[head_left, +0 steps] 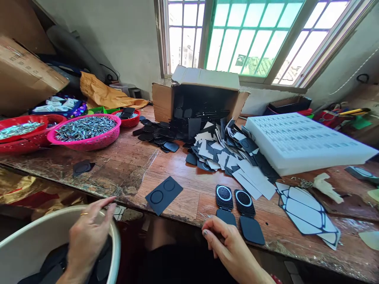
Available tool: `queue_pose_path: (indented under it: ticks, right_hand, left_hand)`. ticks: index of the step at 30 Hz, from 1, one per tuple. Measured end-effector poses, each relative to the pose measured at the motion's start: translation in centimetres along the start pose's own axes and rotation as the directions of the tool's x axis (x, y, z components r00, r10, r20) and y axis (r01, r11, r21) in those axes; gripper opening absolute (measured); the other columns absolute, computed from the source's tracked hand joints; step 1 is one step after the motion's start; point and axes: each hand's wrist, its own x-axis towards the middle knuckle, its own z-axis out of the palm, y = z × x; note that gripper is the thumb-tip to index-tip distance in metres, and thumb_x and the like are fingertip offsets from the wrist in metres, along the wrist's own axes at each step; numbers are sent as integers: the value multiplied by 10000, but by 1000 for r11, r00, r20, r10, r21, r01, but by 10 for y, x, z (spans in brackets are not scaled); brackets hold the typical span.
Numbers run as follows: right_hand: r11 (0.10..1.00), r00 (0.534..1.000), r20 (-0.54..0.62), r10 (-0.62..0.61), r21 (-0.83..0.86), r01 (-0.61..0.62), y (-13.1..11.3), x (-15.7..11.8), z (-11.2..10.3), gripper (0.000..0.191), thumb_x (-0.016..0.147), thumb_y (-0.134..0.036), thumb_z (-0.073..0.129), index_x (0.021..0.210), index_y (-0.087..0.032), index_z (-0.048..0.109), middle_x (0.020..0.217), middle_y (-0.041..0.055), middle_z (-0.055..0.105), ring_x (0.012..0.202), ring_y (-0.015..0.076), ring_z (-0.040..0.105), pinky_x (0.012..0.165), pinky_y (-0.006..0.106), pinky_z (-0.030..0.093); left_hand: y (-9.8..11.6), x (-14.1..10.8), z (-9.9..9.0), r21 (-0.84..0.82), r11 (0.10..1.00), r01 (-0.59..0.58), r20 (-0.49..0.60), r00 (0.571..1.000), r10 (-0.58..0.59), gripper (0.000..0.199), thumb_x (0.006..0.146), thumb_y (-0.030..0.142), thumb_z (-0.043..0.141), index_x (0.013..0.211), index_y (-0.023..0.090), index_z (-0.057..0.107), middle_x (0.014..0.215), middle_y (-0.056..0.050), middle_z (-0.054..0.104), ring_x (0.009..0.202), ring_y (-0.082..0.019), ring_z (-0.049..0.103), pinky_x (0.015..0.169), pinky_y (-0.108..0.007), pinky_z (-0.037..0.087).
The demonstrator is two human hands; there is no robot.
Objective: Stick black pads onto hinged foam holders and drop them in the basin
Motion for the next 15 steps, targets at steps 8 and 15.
queue_pose_path:
  ticks: [8,15]
  right_hand:
    - [972,960,-225,-169,-199,125,8,10,-33,265,945,-448,512,866,-230,640,798,37,661,726,188,601,662,290,463]
    - [914,869,-401,-292,-385,129,33,9,-61,214,945,-391,513,879,-237,646,925,85,662,915,249,606,791,365,480]
  left_hand:
    - [64,-16,58,-221,940,-261,147,944,297,280,914,387,547,1073,222,708,1079,-89,689,1035,-244,655,950,-388,528]
    - [76,-23,82,-135,951,-277,166,940,297,383,886,353,575,1225,195,660,1227,-141,610,1155,-308,600,1022,-496,492]
